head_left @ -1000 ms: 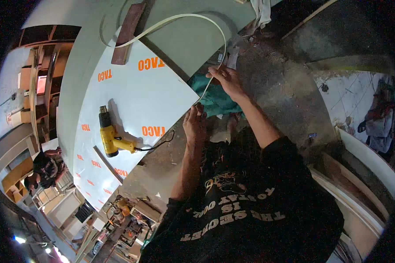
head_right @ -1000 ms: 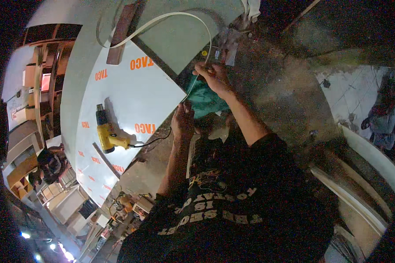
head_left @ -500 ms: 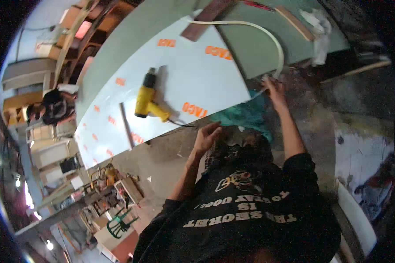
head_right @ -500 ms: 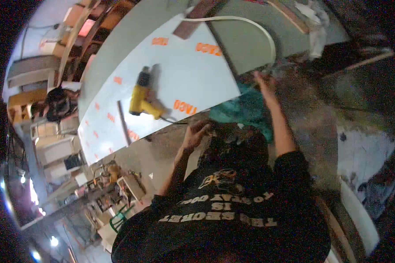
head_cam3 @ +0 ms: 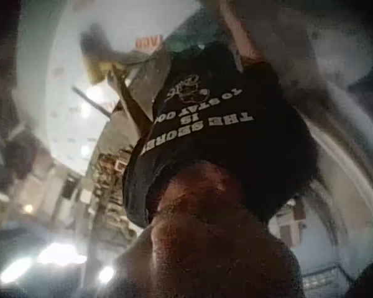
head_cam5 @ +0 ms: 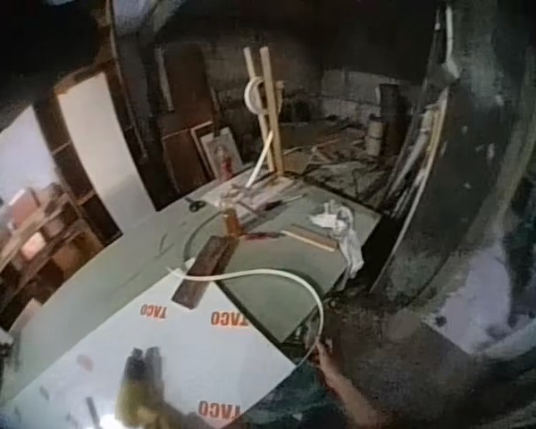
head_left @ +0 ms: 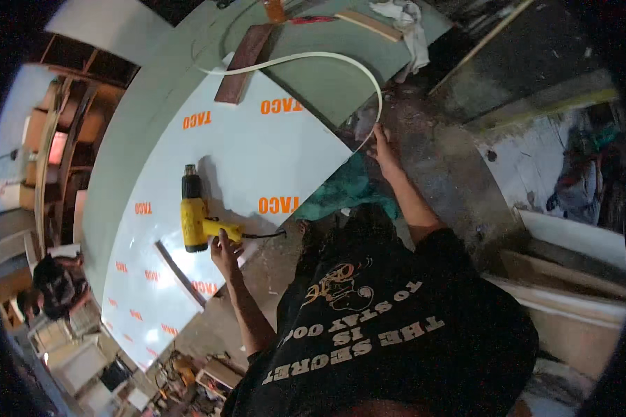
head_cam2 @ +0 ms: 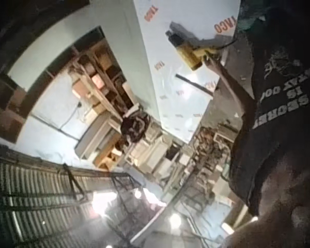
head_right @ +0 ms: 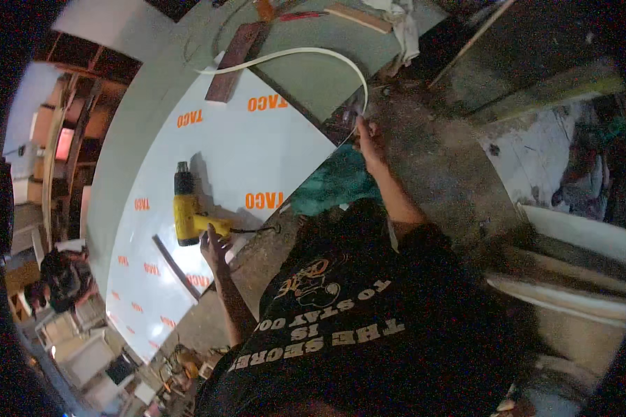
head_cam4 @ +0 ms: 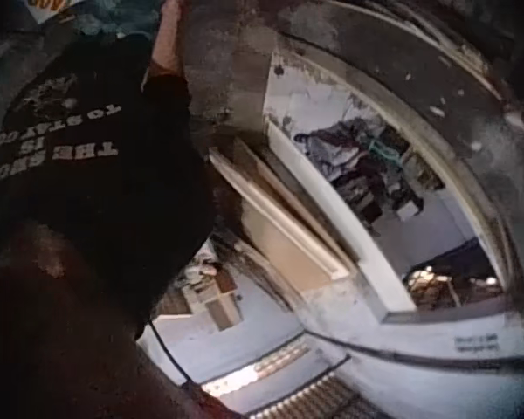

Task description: The person applies a flexible edging strip to the curved edge of a furniture panel by hand. The person uses a heat gun to soften the strip and presses it onto the glued edge, moving along the curve to secure it.

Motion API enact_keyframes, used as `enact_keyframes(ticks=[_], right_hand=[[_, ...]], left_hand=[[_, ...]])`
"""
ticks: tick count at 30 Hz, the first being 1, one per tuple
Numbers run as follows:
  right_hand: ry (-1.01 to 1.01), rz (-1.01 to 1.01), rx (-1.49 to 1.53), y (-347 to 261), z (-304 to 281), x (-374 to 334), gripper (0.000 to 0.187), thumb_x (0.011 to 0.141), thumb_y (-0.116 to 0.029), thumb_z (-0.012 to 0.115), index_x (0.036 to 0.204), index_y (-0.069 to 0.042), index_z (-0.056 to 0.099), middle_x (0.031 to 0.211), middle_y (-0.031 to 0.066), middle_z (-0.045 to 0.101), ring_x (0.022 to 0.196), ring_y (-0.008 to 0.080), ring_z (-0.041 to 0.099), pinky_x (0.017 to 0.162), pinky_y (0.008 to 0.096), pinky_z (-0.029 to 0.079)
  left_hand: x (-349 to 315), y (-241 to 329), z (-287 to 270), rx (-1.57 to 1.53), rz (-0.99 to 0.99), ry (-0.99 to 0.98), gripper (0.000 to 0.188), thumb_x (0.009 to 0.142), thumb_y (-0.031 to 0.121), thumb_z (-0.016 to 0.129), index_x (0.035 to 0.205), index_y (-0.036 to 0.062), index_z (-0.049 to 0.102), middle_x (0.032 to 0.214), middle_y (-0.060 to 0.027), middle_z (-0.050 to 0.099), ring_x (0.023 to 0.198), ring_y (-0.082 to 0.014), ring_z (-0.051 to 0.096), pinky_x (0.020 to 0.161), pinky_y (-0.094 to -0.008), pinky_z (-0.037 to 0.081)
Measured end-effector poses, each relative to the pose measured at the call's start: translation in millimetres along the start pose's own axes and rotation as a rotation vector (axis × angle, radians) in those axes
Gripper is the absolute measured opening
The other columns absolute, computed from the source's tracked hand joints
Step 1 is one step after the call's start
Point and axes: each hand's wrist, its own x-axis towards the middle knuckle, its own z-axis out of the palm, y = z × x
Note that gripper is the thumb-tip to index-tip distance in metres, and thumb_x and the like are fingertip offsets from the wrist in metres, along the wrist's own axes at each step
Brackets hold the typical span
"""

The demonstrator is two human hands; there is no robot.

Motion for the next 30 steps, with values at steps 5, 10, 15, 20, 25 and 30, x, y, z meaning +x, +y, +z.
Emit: enact_keyframes(ticks=[5, 10, 15, 20, 25, 30], right_hand=[[0.346, -0.408, 0.04, 18.1, 20.2, -48.1, 0.037, 0.093, -0.033, 0.06, 0.118, -0.007, 0.053, 0.1, 0.0033, 0.058, 0.085, 0.0119, 0.057, 0.075, 0.0301, 0.049], [-0.102, -0.713, -0.129, 22.3, 75.0, -132.3, 0.025, 0.09, -0.013, 0.062, 0.113, -0.006, 0.055, 0.089, 0.0023, 0.06, 0.077, 0.0104, 0.057, 0.071, 0.0264, 0.048], [-0.545, -1.105, -0.242, 23.0, 141.9, -222.5, 0.041, 0.085, -0.024, 0.071, 0.116, -0.001, 0.056, 0.106, 0.0139, 0.061, 0.106, 0.0276, 0.058, 0.094, 0.0399, 0.045], [-0.127, -0.807, 0.027, 72.3, 150.5, -238.2, 0.058, 0.086, -0.025, 0.068, 0.132, -0.001, 0.041, 0.123, 0.0136, 0.051, 0.118, 0.0265, 0.049, 0.104, 0.0395, 0.037], [0.391, -0.559, -0.594, 133.3, 53.7, -222.8, 0.039, 0.094, -0.027, 0.057, 0.124, -0.001, 0.051, 0.119, 0.0145, 0.055, 0.11, 0.0239, 0.052, 0.097, 0.0407, 0.042], [0.569, -0.229, 0.107, 109.9, -33.6, -266.8, 0.03, 0.096, -0.029, 0.054, 0.116, -0.007, 0.055, 0.102, 0.0105, 0.061, 0.092, 0.0259, 0.059, 0.079, 0.0408, 0.048]], left_hand=[[37.4, 7.0, 4.7, -0.03, 0.182, -0.088, 0.046, 0.085, 0.033, 0.071, 0.106, -0.0042, 0.054, 0.078, -0.0074, 0.061, 0.058, -0.0157, 0.058, 0.05, -0.0279, 0.048], [23.3, -9.3, 21.4, -0.073, 0.63, -0.055, 0.042, 0.082, 0.013, 0.074, 0.112, -0.0062, 0.053, 0.102, -0.0131, 0.062, 0.086, -0.0215, 0.059, 0.076, -0.0344, 0.052], [-16.9, -21.5, 63.9, -0.074, 0.446, -0.388, 0.051, 0.081, 0.0, 0.07, 0.127, -0.0017, 0.048, 0.117, -0.0175, 0.06, 0.102, -0.0244, 0.06, 0.086, -0.0337, 0.054], [-76.8, 19.6, 104.4, -0.012, 0.583, -0.8, 0.034, 0.091, 0.013, 0.056, 0.121, -0.0011, 0.05, 0.11, -0.0146, 0.061, 0.095, -0.0222, 0.061, 0.08, -0.0329, 0.053], [-116.1, 55.2, 163.4, 0.255, 0.463, -1.352, 0.046, 0.089, 0.023, 0.055, 0.127, 0.0001, 0.045, 0.117, -0.0169, 0.057, 0.109, -0.0293, 0.054, 0.092, -0.0392, 0.045], [-130.2, 83.9, 220.6, 0.405, 1.112, -1.318, 0.077, 0.072, 0.016, 0.077, 0.136, -0.0041, 0.038, 0.125, -0.0219, 0.049, 0.114, -0.035, 0.051, 0.094, -0.0424, 0.044]])
